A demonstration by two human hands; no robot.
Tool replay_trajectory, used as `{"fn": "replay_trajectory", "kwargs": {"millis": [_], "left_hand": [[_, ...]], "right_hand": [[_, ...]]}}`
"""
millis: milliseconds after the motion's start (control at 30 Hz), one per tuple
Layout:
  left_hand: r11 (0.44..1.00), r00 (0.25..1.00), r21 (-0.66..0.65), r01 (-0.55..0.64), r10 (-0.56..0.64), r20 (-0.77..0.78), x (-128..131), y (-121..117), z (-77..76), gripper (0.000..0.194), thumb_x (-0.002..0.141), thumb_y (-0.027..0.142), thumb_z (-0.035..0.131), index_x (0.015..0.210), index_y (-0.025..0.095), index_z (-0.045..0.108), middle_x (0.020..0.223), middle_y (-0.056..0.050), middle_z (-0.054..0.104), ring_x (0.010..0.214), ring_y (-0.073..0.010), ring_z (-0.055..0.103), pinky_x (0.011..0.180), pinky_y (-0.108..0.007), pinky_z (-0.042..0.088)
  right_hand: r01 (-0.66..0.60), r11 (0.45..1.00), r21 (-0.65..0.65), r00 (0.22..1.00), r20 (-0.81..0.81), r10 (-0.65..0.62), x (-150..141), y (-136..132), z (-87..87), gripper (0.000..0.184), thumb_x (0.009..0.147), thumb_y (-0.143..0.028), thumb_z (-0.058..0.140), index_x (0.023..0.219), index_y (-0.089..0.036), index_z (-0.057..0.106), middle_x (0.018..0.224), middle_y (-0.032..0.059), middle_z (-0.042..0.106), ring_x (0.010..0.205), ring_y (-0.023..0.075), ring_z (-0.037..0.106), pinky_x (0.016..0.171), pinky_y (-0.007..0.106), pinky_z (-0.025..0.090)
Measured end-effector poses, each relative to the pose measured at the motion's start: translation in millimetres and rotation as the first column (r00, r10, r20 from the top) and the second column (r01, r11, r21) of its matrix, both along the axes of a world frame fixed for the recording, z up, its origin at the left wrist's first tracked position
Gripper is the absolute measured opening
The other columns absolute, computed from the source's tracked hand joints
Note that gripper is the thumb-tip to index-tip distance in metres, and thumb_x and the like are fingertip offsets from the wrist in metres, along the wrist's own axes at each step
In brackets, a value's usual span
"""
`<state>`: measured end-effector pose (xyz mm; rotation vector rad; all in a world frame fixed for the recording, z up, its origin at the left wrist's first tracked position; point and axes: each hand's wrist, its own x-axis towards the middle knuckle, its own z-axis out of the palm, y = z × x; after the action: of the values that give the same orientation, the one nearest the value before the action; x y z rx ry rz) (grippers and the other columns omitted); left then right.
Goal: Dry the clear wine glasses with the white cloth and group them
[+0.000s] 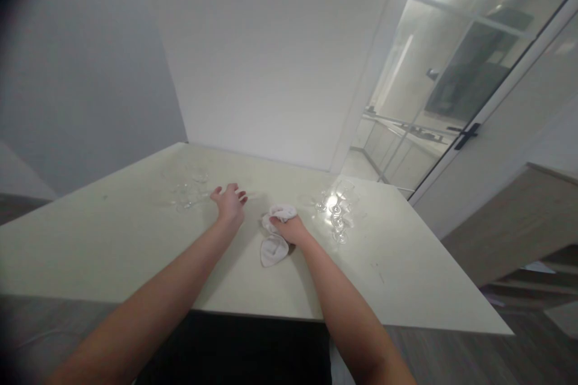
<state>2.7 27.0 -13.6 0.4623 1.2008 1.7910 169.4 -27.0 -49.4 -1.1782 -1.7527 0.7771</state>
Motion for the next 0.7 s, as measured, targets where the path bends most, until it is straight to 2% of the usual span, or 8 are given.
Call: {"fn": "replay_trajectory", "kwargs": {"millis": [100,200,333,500,700], "left_hand": [[0.994,0.992,0.022,-0.106,0.104,0.070,-3,-1,2.0,0.055,0.073,0.023,0.052,0.119,0.031,0.022,0.099,0.000,0.047,0.059,-0.0052,0.054,0.051,-0.019,0.043],[0.986,0.985,0.055,-0.159,0.155,0.070,-6,1,2.8,0.061,0.073,0.022,0.052,0.124,0.032,0.020,0.104,-0.001,0.046,0.060,-0.0052,0.055,0.050,-0.019,0.043],[0.980,0.981,0.073,-0.186,0.181,0.067,-12,5,0.3,0.072,0.073,0.020,0.051,0.133,0.035,0.014,0.103,-0.002,0.047,0.061,-0.0064,0.056,0.048,-0.018,0.042],[0.984,0.986,0.070,-0.165,0.164,0.011,-21,13,-3.8,0.081,0.077,0.019,0.047,0.141,0.035,0.001,0.100,-0.001,0.048,0.061,-0.0053,0.055,0.048,-0.016,0.040],[0.973,0.972,0.024,-0.228,0.227,0.061,-30,21,-3.6,0.079,0.075,0.014,0.049,0.143,0.025,0.013,0.093,0.000,0.051,0.053,-0.0036,0.051,0.045,-0.017,0.036]], "right_hand": [[-0.011,1.000,0.021,1.000,0.003,0.011,0,0,0.3,0.020,0.077,-0.031,0.057,0.091,-0.020,0.064,0.097,0.0035,0.067,0.095,0.0176,0.062,0.093,0.035,0.046],[-0.019,0.999,0.031,1.000,0.005,0.019,0,0,1.0,0.020,0.077,-0.031,0.057,0.092,-0.020,0.064,0.098,0.0034,0.067,0.095,0.0172,0.062,0.093,0.034,0.046],[-0.015,1.000,0.012,1.000,0.007,0.015,0,-2,1.7,0.020,0.077,-0.030,0.057,0.092,-0.020,0.064,0.098,0.0037,0.067,0.095,0.0174,0.062,0.094,0.035,0.046],[0.004,1.000,-0.008,1.000,0.005,-0.004,0,-1,-1.1,0.023,0.077,-0.032,0.057,0.095,-0.020,0.064,0.101,0.0042,0.067,0.098,0.0183,0.062,0.094,0.036,0.046],[-0.003,1.000,-0.018,1.000,0.030,0.003,2,0,-3.7,0.023,0.077,-0.033,0.057,0.094,-0.021,0.065,0.101,0.0034,0.067,0.098,0.0189,0.062,0.095,0.036,0.045]]}}
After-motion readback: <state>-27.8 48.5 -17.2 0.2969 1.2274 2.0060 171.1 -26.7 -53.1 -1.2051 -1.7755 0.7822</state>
